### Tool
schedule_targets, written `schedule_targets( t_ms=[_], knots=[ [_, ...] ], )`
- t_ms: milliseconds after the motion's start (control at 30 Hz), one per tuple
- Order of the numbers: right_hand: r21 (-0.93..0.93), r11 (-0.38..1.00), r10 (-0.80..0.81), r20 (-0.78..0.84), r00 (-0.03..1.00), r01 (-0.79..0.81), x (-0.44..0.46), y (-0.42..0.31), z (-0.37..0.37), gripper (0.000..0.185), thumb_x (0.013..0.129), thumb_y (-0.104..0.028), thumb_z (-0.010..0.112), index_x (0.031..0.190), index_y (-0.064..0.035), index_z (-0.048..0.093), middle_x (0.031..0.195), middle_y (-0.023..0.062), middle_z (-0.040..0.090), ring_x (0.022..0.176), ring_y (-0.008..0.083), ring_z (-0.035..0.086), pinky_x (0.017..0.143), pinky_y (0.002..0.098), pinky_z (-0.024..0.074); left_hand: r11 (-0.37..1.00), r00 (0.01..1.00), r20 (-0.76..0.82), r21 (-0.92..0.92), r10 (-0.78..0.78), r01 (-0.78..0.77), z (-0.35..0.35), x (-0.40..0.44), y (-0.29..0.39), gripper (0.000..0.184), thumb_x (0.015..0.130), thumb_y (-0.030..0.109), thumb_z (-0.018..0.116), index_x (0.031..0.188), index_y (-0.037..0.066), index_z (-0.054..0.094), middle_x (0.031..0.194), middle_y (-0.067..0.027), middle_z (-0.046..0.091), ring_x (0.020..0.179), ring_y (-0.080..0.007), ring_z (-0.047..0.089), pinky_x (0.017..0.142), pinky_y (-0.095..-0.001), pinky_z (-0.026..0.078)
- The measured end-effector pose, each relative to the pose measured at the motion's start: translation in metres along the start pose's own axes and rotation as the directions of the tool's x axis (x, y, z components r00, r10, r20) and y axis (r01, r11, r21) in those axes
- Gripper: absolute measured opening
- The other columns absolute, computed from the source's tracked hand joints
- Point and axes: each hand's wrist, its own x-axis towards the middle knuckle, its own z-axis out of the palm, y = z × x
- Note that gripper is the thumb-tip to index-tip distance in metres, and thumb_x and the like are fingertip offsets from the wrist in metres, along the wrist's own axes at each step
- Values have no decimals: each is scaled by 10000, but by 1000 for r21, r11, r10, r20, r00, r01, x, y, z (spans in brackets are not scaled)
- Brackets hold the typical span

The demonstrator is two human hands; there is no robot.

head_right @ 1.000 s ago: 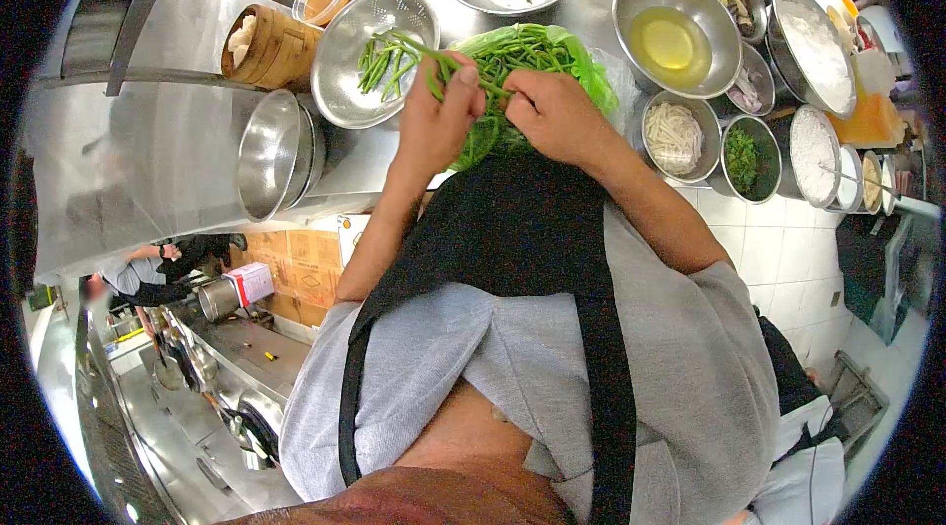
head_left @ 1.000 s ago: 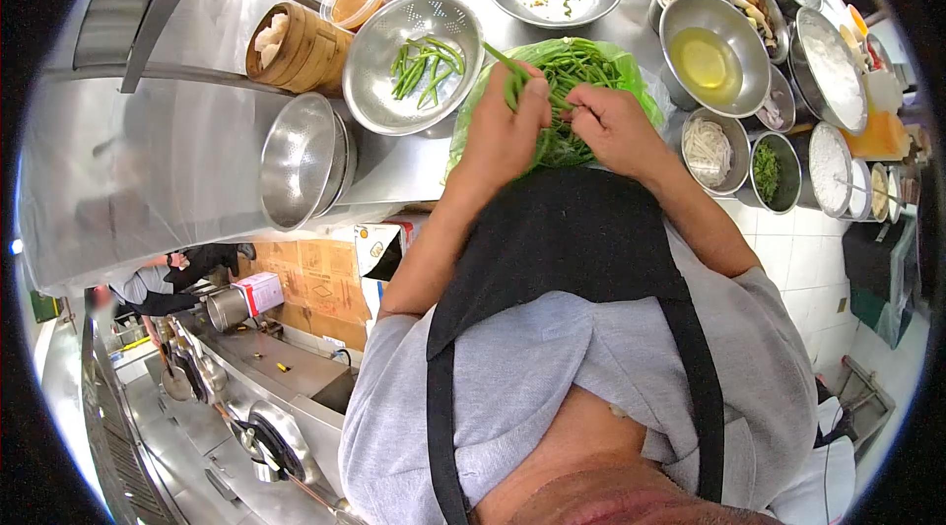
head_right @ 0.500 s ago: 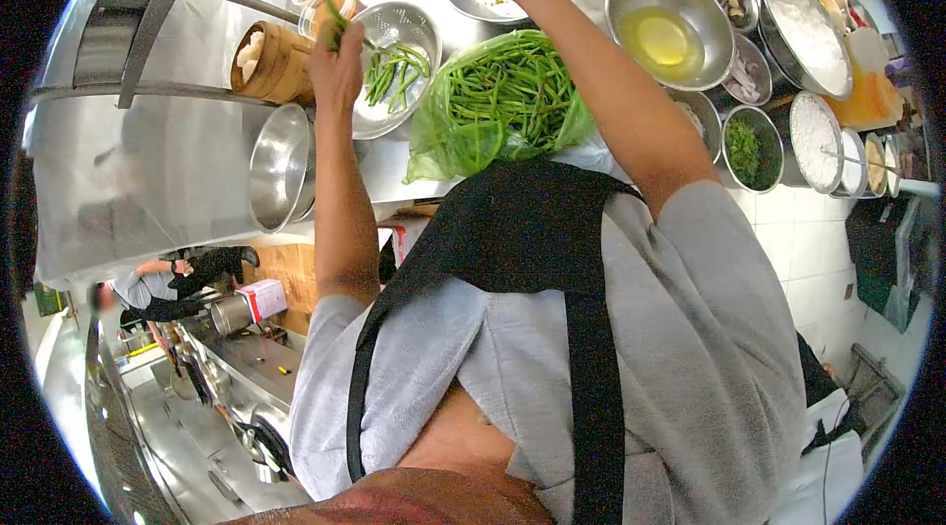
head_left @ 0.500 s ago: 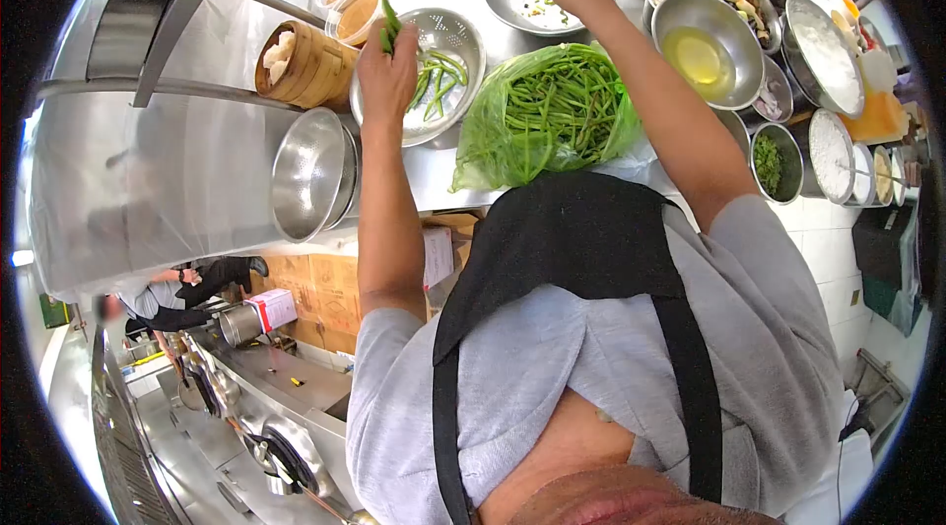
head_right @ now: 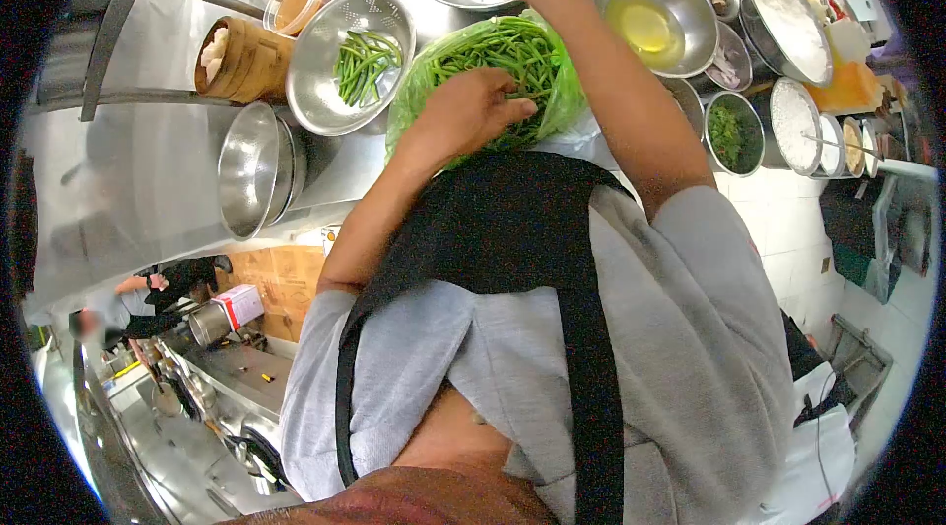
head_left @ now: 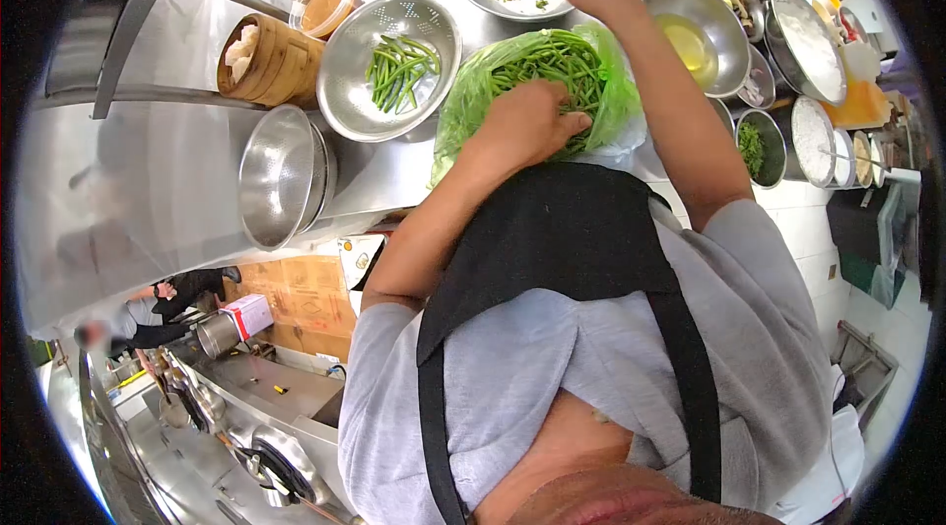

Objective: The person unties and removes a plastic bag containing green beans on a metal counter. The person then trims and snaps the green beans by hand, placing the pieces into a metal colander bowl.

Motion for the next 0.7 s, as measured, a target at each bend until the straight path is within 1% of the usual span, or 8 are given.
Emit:
schedule_targets(
  t_ms=[33, 133, 233, 267, 400, 533, 667, 700],
  knots=[
    [39, 999, 6, -6, 1000, -6, -9, -17, -16, 369, 837, -246, 617, 1119, -10, 639, 1141, 189, 633, 1044, 257, 610, 912, 326, 453, 999, 1000, 21, 47, 15, -16, 6, 4, -3, 308, 829, 317, 661, 858, 10, 658, 761, -163, 629, 668, -213, 588, 671, -355, 474],
    [276, 919, 259, 116, 959, -281, -35, -56, -55, 360, 854, -285, 611, 1101, -25, 649, 1279, 183, 564, 1159, 301, 550, 1003, 397, 395, 984, 998, 66, -178, -4, 16, 4, 14, -10, 273, 831, 276, 668, 856, 4, 657, 744, -106, 637, 643, -185, 579, 624, -330, 466],
    [225, 949, 220, 31, 975, -222, -68, -37, -66, 313, 895, -223, 570, 1155, -65, 647, 1027, 60, 681, 941, 152, 622, 896, 298, 455, 883, 1000, 9, -469, -17, 19, -18, 18, -13, 200, 835, 223, 674, 851, 24, 667, 707, -34, 622, 572, -126, 534, 537, -273, 431],
    [243, 934, 252, 68, 965, -261, -79, -36, -70, 310, 900, -211, 576, 1158, -53, 641, 1022, 57, 677, 940, 134, 612, 884, 281, 456, 732, 984, 126, -659, -124, 176, -33, 17, -8, 147, 851, 197, 682, 841, 53, 657, 674, 20, 579, 521, -70, 485, 473, -215, 378],
    [388, 831, 356, 183, 917, -400, -116, -37, -66, 292, 918, -165, 570, 1161, -12, 625, 1016, 60, 670, 935, 109, 597, 869, 259, 461, 390, 985, 147, -905, -90, 170, -54, 23, -19, 145, 888, 189, 657, 848, 64, 596, 641, 10, 547, 493, -66, 480, 433, -198, 357],
    [516, 728, 361, 270, 892, -451, -130, -35, -54, 314, 936, -161, 560, 1197, 11, 588, 1118, 88, 638, 1035, 134, 582, 911, 269, 450, 242, 986, 153, -956, -70, 165, -66, 31, -20, 138, 897, 176, 636, 859, 54, 586, 654, -8, 568, 473, -99, 477, 439, -213, 356],
    [522, 736, 370, 224, 902, -432, -130, -35, -50, 338, 938, -173, 564, 1221, 11, 566, 1169, 96, 617, 1095, 149, 566, 935, 278, 443, 419, 987, -36, -907, -154, 32, -83, 62, -18, 311, 895, 239, 640, 1046, -30, 605, 756, -62, 604, 506, -122, 514, 480, -232, 400],
    [526, 732, 387, 203, 899, -434, -130, -37, -50, 335, 937, -169, 564, 1219, 12, 567, 1166, 96, 618, 1090, 149, 569, 934, 279, 444, 650, 960, -200, -760, -198, -24, -92, 67, -10, 402, 892, 243, 640, 1146, -64, 579, 850, -101, 638, 564, -125, 557, 512, -243, 437]
  ],
)
